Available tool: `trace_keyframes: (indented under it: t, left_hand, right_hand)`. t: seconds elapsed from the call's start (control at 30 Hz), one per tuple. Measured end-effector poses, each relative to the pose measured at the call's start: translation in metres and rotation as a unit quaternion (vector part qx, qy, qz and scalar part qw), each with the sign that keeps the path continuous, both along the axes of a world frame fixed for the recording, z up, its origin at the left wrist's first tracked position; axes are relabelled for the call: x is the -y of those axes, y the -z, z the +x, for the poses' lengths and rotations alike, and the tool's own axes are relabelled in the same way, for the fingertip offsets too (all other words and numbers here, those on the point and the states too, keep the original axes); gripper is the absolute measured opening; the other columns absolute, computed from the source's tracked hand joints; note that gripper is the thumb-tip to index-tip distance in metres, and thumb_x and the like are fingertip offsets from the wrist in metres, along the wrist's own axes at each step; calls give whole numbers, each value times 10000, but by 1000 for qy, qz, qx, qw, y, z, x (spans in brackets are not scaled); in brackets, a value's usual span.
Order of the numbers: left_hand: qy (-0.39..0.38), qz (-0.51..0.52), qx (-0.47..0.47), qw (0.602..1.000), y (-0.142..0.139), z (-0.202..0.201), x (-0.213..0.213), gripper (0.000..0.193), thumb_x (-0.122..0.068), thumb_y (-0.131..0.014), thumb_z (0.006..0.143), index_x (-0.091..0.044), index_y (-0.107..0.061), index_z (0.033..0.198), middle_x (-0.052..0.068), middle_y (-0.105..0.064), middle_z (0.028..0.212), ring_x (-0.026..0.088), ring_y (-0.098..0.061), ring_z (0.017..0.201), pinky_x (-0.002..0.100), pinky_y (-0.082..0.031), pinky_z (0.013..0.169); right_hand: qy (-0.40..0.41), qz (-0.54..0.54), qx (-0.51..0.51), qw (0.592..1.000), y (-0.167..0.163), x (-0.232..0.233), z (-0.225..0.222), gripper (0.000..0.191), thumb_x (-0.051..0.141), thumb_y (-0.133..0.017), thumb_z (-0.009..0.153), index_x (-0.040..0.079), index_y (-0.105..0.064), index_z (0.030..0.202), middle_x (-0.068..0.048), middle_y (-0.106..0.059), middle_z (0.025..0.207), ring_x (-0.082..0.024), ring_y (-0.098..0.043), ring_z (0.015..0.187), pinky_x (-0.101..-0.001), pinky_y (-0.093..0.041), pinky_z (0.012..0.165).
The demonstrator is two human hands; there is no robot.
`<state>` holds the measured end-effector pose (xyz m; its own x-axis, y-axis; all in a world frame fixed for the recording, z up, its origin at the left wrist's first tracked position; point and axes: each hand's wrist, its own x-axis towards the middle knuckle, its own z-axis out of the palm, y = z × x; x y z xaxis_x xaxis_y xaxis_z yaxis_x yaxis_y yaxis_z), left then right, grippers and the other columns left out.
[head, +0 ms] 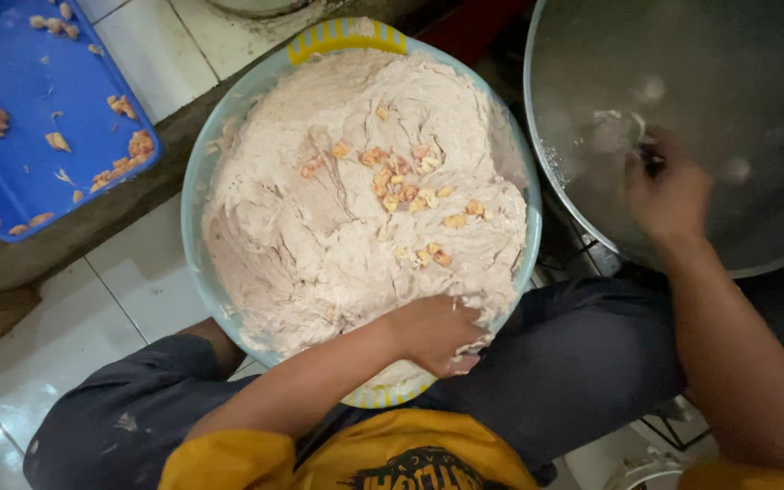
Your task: The person sits on the floor beside a large basin of dough, scoops portions with a small cup, shapes each portion into a ball by hand, dips the scoop in a water pot, and drops the finished balls into the pot. Near the end they tilt a blue tray to pour leftover dough pieces into the basin.
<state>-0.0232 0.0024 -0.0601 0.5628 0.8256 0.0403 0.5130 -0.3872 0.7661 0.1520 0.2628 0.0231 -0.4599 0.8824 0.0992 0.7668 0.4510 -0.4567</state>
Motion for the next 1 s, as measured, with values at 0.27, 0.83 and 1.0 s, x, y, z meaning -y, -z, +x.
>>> trace_keyframes:
  t: [0.27, 0.83, 1.0]
  left_hand:
    - [-220, -218, 32, 950, 20, -4, 18, 506, -468, -551, 1079, -18, -699, 900, 233, -685, 884, 425, -666, 855, 509, -518, 810]
    - [-501, -28, 172, 848, -23, -5, 9, 278, -153, -810, 780, -58, -718, 1026, 163, -756, 897, 345, -765, 848, 392, -599, 707]
    - [-480, -95, 104, 866, -14, 0, 12, 214, -218, -812, 778, -74, -749, 922, 188, -744, 835, 376, -755, 796, 425, -591, 670]
  right_hand:
    - [38, -154, -156, 975, -16, 38, 24, 370, 128, -679, 1055, -29, -627, 1385, -155, -702, 1173, -192, -667, 1013, -312, -542, 885]
    - [-86, -427, -89, 896, -4, 160, 2, 469, 130, -675, 930, 80, -585, 1388, -21, -751, 988, -80, -643, 770, -252, -551, 661]
    - [-174, -424, -148, 877, 2, 171, -4, 453, 129, -665, 972, 27, -584, 1406, -40, -734, 1016, -68, -634, 810, -240, -538, 689]
